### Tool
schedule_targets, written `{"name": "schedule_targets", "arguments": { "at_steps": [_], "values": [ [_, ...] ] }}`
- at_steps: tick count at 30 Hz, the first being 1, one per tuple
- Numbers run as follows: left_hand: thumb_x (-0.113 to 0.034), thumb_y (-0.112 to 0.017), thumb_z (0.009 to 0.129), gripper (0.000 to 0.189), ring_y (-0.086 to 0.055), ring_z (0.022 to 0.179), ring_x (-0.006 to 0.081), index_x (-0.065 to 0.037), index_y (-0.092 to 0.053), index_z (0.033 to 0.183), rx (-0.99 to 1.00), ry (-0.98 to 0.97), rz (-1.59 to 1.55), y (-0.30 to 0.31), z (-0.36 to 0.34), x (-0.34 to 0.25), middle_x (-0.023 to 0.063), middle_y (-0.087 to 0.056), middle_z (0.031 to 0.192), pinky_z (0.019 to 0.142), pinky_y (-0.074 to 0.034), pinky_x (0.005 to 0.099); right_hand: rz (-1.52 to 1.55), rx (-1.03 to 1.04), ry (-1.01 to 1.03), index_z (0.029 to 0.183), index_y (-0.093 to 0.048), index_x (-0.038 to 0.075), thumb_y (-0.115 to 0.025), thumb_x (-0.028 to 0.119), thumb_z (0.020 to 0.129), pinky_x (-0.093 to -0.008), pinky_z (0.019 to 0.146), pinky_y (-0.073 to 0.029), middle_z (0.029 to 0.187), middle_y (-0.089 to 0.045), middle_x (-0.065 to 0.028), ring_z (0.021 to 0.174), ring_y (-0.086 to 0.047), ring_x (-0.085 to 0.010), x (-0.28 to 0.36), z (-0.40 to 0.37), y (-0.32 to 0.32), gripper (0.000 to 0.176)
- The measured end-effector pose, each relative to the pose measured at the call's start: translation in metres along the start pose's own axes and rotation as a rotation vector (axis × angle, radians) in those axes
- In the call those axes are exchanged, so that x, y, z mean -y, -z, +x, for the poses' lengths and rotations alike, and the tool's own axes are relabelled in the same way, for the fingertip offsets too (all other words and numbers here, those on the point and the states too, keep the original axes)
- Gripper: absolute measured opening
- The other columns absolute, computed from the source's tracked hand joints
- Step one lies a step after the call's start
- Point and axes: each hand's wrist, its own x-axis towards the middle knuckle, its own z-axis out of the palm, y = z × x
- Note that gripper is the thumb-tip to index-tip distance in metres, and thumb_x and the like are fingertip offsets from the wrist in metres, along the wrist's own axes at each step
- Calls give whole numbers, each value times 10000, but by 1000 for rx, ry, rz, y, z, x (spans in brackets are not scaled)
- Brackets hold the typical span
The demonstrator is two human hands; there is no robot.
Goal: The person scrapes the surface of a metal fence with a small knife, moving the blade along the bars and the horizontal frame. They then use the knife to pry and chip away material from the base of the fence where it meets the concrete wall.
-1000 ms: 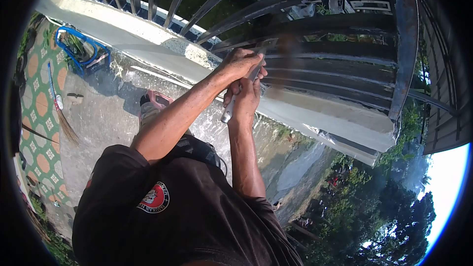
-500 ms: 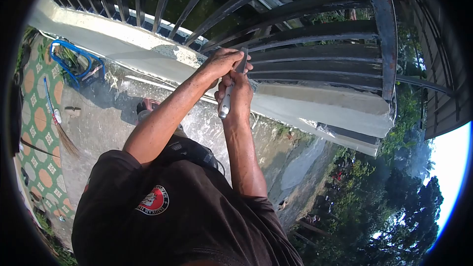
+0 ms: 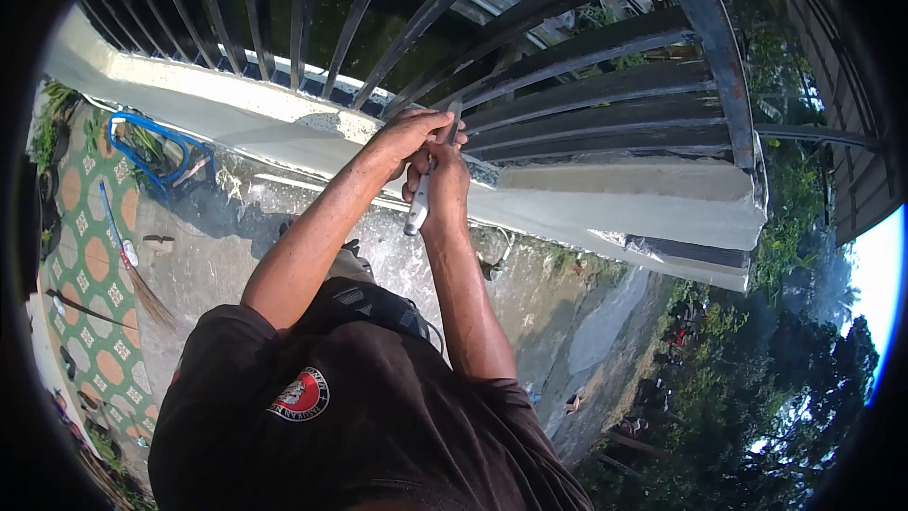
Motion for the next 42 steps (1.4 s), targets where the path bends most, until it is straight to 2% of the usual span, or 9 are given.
{"name": "schedule_targets", "arguments": {
  "at_steps": [3, 6, 11, 14, 18, 22, 24, 28, 42],
  "values": [
    [-278, -519, 968, 305, -522, 475, 93, -14, -662, 1025, -14, 4, 18, 1, -1, 1, 57, -714, 995, 413, -426, 209, 34, -13, -8, 936, -473, 72, -388, 234, 940, -286, 390, -386, 653, -433, 3, 464, -458, -132, -2, 1, 2, 183],
    [-313, -550, 959, 330, -469, 419, 42, -25, -661, 1073, -47, 13, -4, -2, 2, 5, 72, -714, 1001, 336, -371, 173, 81, 0, -7, 945, -471, 67, -374, 240, 946, -284, 393, -392, 646, -433, 1, 455, -456, -136, -2, 0, 2, 198],
    [-342, -562, 962, 340, -456, 397, 33, -40, -655, 1089, -47, 30, 19, -2, 4, 7, 45, -717, 967, 320, -351, 167, 144, 24, -16, 941, -468, 67, -424, 243, 932, -288, 351, -391, 629, -444, -9, 440, -464, -144, -4, -1, 5, 181],
    [-387, -583, 947, 368, -398, 365, 36, -44, -672, 1046, -81, 21, 58, -3, 4, 8, 19, -674, 755, 305, -319, 185, 179, 36, -18, 964, -481, 84, -413, 288, 946, -282, 354, -395, 625, -443, -8, 435, -466, -142, -5, -2, 7, 215],
    [-407, -591, 944, 382, -373, 341, 40, -42, -676, 1020, -95, 22, 65, -9, -4, 3, -5, -565, 599, 304, -300, 185, 203, 37, -19, 907, -479, 109, -375, 356, 994, -272, 373, -358, 628, -430, 11, 455, -447, -128, -3, -5, 4, 282],
    [-385, -587, 952, 359, -392, 340, 42, -44, -666, 1030, -91, 40, 56, -8, -4, 3, 0, -578, 618, 307, -299, 184, 223, 60, -36, 921, -495, 129, -344, 435, 1012, -263, 375, -363, 617, -425, 18, 458, -450, -120, -2, -7, 5, 353],
    [-313, -557, 968, 305, -449, 402, 67, -32, -633, 1058, -39, 69, 89, -5, -7, -1, 57, -652, 761, 367, -370, 193, 243, 71, -23, 924, -498, 130, -321, 451, 1019, -262, 373, -361, 616, -427, 20, 457, -452, -120, -1, -9, 4, 379],
    [-364, -585, 956, 312, -415, 348, 40, -73, -640, 1053, -84, 51, 87, -6, -6, 2, -5, -573, 622, 298, -328, 182, 267, 63, -40, 929, -499, 132, -294, 470, 1024, -265, 372, -362, 613, -434, 15, 452, -456, -125, -4, -6, 5, 407],
    [-321, -594, 953, 259, -460, 417, 31, -77, -644, 1023, -41, 33, 116, -3, -5, 0, -37, -530, 643, 336, -349, 190, 287, 33, -19, 974, -514, 74, -276, 398, 1031, -279, 399, -348, 608, -428, 2, 463, -434, -132, -7, 1, 6, 406]
  ]
}}
